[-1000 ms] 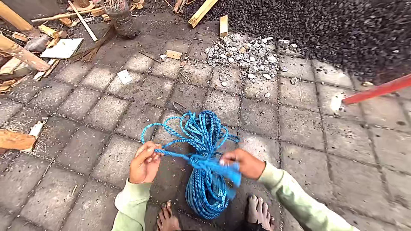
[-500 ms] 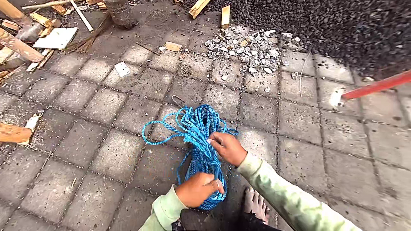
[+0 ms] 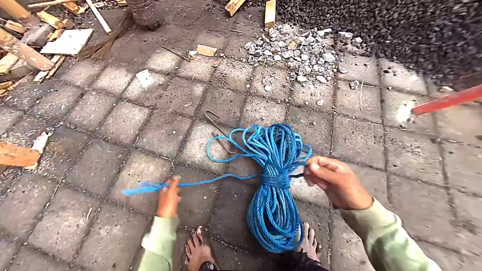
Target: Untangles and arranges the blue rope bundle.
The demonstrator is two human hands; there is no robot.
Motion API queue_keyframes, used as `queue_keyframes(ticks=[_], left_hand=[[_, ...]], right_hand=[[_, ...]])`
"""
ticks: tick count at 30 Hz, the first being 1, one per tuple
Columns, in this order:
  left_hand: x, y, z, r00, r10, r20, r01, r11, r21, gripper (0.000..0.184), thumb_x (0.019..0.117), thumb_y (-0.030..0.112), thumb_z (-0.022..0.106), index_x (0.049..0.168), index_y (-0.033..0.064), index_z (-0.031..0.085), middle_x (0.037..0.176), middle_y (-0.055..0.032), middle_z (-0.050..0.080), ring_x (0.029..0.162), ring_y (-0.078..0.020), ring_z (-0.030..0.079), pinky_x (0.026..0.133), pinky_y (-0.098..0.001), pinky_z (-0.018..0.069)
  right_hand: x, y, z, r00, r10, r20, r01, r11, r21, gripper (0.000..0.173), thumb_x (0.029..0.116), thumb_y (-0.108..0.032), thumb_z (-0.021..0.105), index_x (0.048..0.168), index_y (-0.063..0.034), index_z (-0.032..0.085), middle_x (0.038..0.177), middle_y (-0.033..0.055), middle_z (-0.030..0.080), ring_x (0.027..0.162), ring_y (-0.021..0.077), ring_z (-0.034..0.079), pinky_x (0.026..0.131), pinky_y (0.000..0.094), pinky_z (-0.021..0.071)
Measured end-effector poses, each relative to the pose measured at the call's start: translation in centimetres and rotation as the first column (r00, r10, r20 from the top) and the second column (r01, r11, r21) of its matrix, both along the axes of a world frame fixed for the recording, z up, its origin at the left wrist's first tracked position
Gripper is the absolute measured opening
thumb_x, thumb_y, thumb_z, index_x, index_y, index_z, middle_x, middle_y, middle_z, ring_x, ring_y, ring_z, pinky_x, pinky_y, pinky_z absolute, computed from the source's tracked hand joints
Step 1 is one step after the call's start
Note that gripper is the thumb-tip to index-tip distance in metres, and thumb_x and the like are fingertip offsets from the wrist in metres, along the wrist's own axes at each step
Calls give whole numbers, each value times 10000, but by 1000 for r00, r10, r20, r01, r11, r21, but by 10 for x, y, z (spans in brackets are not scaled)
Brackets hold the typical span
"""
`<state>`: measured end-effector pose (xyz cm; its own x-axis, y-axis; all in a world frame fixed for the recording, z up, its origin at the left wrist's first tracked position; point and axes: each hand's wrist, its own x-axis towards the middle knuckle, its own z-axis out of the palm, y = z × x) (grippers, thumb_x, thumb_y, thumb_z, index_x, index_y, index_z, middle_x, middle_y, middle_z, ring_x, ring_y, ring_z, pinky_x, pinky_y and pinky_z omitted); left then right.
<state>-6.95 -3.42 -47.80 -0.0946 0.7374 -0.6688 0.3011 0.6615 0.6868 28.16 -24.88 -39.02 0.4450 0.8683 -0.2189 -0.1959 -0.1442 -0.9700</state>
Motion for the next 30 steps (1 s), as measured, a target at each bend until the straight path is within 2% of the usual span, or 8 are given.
queue_keyframes(ticks=[6, 10, 14, 17, 21, 25, 28, 30], left_hand=[[87, -67, 33, 640, -707, 301, 735, 677, 27, 466, 1046, 329, 551, 1333, -33, 614, 1244, -176, 698, 1134, -272, 684, 965, -456, 554], [156, -71, 57, 308, -848, 431, 818, 468, 335, 933, 835, 435, 800, 1516, -55, 392, 1448, -189, 561, 1345, -219, 549, 1141, -394, 453], [188, -70, 75, 383, -779, 496, 692, 598, 406, 460, 709, 189, 897, 1066, -3, 679, 907, 25, 724, 872, -16, 684, 836, -233, 574], [173, -57, 84, 406, -697, 591, 560, 701, 442, 663, 675, 287, 916, 1185, 17, 589, 992, 77, 714, 939, 18, 679, 870, -207, 573], [143, -34, 88, 526, -637, 563, 476, 770, 425, 902, 641, 307, 928, 1346, -45, 488, 1120, -77, 719, 1044, -116, 711, 937, -301, 602], [121, -13, 92, 702, -658, 272, 541, 741, 397, 919, 603, 326, 920, 1379, 47, 514, 1127, -57, 719, 1040, -114, 707, 917, -322, 607], [124, -6, 110, 716, -618, 324, 524, 783, 336, 817, 634, 267, 883, 1338, 48, 531, 1059, -63, 734, 962, -130, 728, 857, -320, 623], [129, -2, 124, 703, -634, 322, 548, 772, 323, 766, 663, 269, 872, 1316, 47, 539, 1034, -60, 739, 944, -134, 732, 848, -327, 627]], right_hand=[[1, 17, 65, 996, 29, 81, -31, 999, 21, 205, 989, -289, 600, 842, -195, 707, 590, -77, 507, 487, -15, 427, 481, 146, 383], [-29, 54, 140, 887, 314, 338, -249, 943, -222, 203, 1021, -219, 544, 890, -149, 681, 625, -41, 586, 511, 36, 528, 465, 191, 439], [-60, 118, 183, 631, 472, 616, -438, 872, -219, 194, 1025, -225, 609, 942, -84, 713, 632, -15, 595, 506, 72, 557, 423, 255, 454], [-41, 110, 180, 344, 315, 884, -466, 875, -131, 261, 1029, -279, 567, 1122, -107, 739, 971, -16, 699, 914, 94, 648, 794, 322, 558], [-22, 41, 107, 552, 84, 829, -433, 879, 199, 288, 1061, -265, 503, 969, -120, 734, 974, -27, 725, 1000, 91, 660, 917, 320, 540], [-37, 35, 18, 404, 137, 904, -184, 981, -67, 306, 956, -213, 583, 1203, -92, 715, 1160, 74, 724, 1115, 227, 678, 949, 455, 568], [-44, 62, -18, 720, 215, 660, -137, 976, -168, 689, 940, -266, 690, 1541, -52, 430, 1554, 175, 469, 1430, 310, 467, 1152, 531, 432], [-44, 81, -29, 835, 135, 533, -136, 990, -37, 498, 940, -295, 692, 1373, -69, 598, 1503, 118, 528, 1424, 235, 471, 1155, 475, 436]])
